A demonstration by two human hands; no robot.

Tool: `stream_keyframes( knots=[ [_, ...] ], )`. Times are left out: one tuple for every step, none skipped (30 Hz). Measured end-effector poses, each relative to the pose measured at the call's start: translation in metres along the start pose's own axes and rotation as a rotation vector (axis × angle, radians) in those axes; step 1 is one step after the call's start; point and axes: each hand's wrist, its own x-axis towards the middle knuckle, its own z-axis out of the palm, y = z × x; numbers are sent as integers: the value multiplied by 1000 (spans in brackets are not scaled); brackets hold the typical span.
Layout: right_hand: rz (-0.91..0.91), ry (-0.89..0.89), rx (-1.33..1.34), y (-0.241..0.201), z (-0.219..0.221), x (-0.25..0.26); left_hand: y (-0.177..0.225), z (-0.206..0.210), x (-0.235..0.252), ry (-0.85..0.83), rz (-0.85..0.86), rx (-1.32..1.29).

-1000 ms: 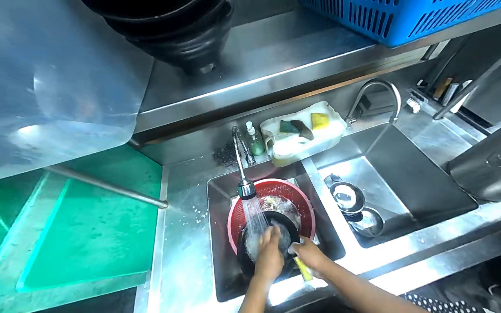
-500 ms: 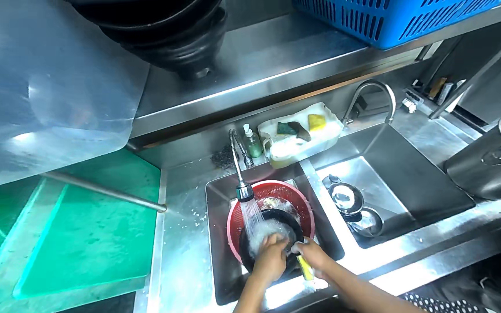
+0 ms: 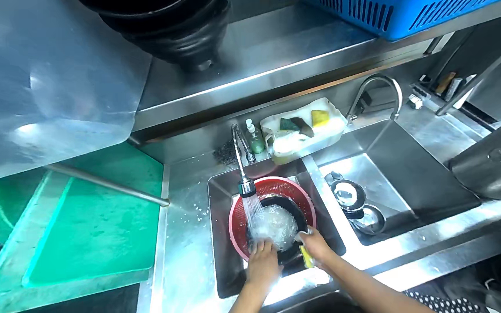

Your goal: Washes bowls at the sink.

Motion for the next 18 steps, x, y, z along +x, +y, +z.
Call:
stream_keyframes(
  knots=[
    [-6,5,5,0,2,1,5,0,3,7,13,-67],
    [-13,9,9,1,2,3,10,2,5,27,41,-153],
    [-22,10,7,1,2,4,14,3,7,47,73,-243],
    [-32,15,4,-1,1,5,16,4,8,65,111,-325],
    [-37,22,-2,-3,0,5,16,7,9,90,156,-400],
    [-38,30,-7,-5,-2,5,14,11,8,119,200,-456],
    [-38,36,-12,-6,-4,4,11,15,7,149,234,-476],
    [-36,42,-17,-7,-5,4,7,19,5,173,248,-445],
    [-39,48,-23,-6,-5,3,3,21,4,186,243,-376],
    [-51,55,-28,-5,-5,2,-2,21,3,178,224,-279],
    [-67,61,-39,-3,-5,2,-5,19,3,147,191,-169],
    [-81,63,-52,-1,-6,2,-8,17,4,111,152,-75],
    [-90,62,-63,0,-5,3,-9,15,7,81,110,-3],
    [-94,62,-69,1,-4,4,-9,15,10,62,70,45],
    [-97,68,-65,1,-2,6,-7,15,13,47,28,87],
    [-95,76,-61,2,-1,7,-4,16,16,36,-11,106],
    [-92,83,-64,1,1,7,0,16,19,32,-37,85],
    [-96,90,-75,-1,1,7,4,17,20,40,-38,33]
  ],
)
